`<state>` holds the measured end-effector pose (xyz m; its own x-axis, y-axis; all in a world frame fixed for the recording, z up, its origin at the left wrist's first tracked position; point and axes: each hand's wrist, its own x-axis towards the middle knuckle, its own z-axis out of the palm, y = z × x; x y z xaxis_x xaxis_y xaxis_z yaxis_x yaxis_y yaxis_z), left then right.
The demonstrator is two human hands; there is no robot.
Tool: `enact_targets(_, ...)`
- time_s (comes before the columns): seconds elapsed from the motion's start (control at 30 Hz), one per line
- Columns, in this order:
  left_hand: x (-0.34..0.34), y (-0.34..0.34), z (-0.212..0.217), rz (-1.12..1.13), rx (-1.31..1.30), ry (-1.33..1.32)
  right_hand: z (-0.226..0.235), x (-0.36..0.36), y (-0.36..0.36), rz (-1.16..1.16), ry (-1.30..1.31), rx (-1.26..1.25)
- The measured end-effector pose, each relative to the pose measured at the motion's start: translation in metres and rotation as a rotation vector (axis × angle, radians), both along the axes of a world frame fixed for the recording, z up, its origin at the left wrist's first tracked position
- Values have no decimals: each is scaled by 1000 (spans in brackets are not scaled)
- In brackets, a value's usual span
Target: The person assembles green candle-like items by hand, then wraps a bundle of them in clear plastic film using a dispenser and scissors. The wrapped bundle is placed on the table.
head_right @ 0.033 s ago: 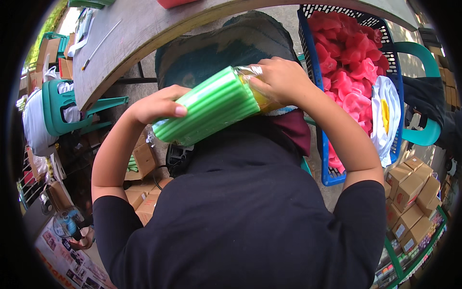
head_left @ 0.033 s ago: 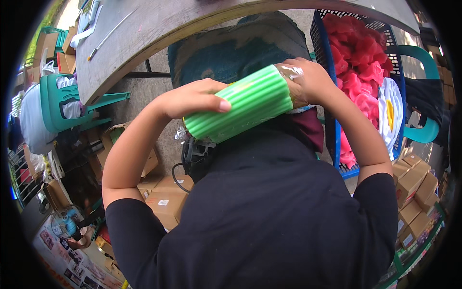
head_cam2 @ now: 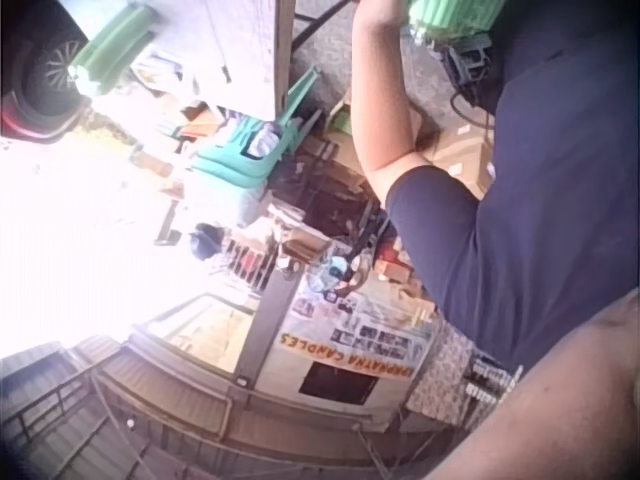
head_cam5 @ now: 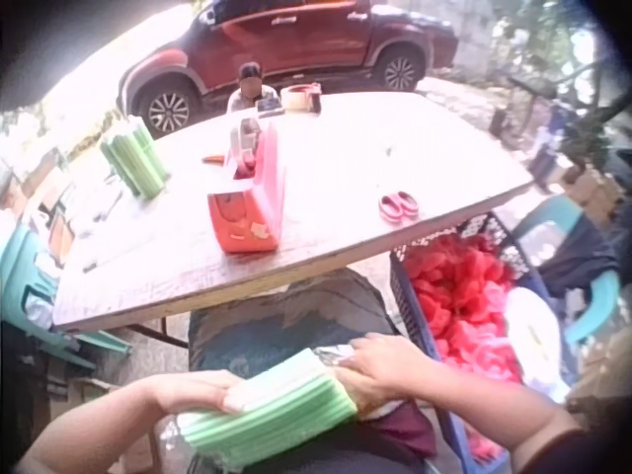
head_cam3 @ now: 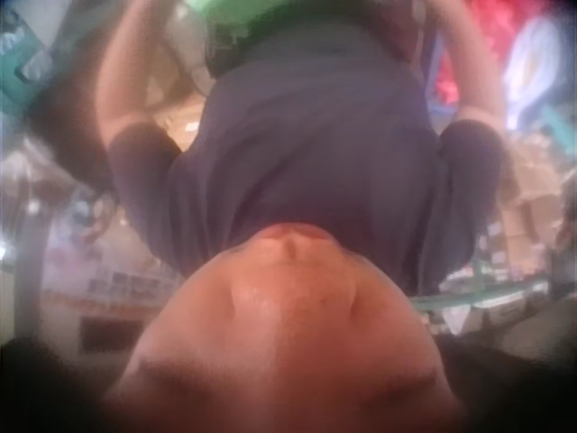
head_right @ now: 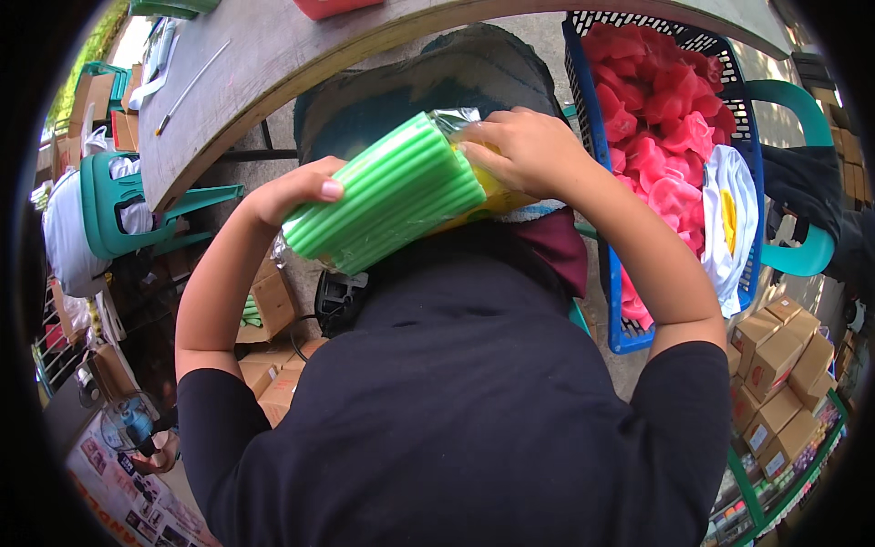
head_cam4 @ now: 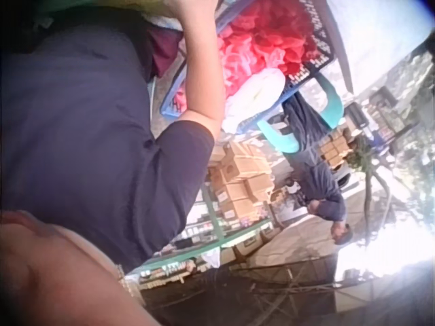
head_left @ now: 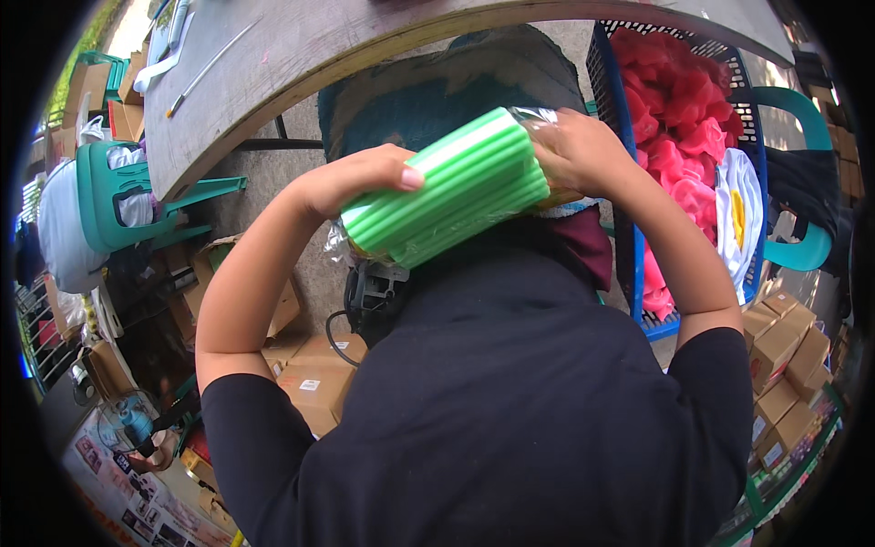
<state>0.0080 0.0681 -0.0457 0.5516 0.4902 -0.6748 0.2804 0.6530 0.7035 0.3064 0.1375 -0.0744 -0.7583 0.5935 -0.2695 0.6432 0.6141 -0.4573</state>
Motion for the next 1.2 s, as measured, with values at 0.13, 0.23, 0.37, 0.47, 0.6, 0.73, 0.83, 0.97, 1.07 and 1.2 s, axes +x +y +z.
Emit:
enact_targets(0.13, -22, 3, -43, 411, -246, -207, -16, 5, 21, -197, 452, 155)
enact_targets(0.23, -28, 1, -73, 600, -351, -438, 16, 14, 61, -314, 582, 663)
enact_targets(0.37, -28, 15, -84, 624, -359, -474, 18, 37, 128, -485, 320, 1094)
enact_targets(0.47, -32, 19, -98, 630, -409, -521, 4, 37, 142, -569, 227, 1019)
enact_targets(0.6, -21, 20, -80, 598, -500, -702, 16, 33, 136, -647, 353, 1042)
enact_targets(0.73, -17, 20, -75, 628, -551, -701, 39, 18, 126, -651, 440, 709)
enact_targets(0.83, -21, 19, -84, 649, -485, -591, 52, 17, 127, -763, 235, 597)
enact_targets(0.97, -22, 17, -89, 647, -466, -599, 66, 42, 137, -689, -7, 388)
enact_targets(1.07, -15, 19, -78, 622, -488, -691, 65, 54, 134, -659, -18, 349)
enact_targets(1.2, -16, 18, -81, 610, -492, -726, 52, 60, 106, -316, 416, 60)
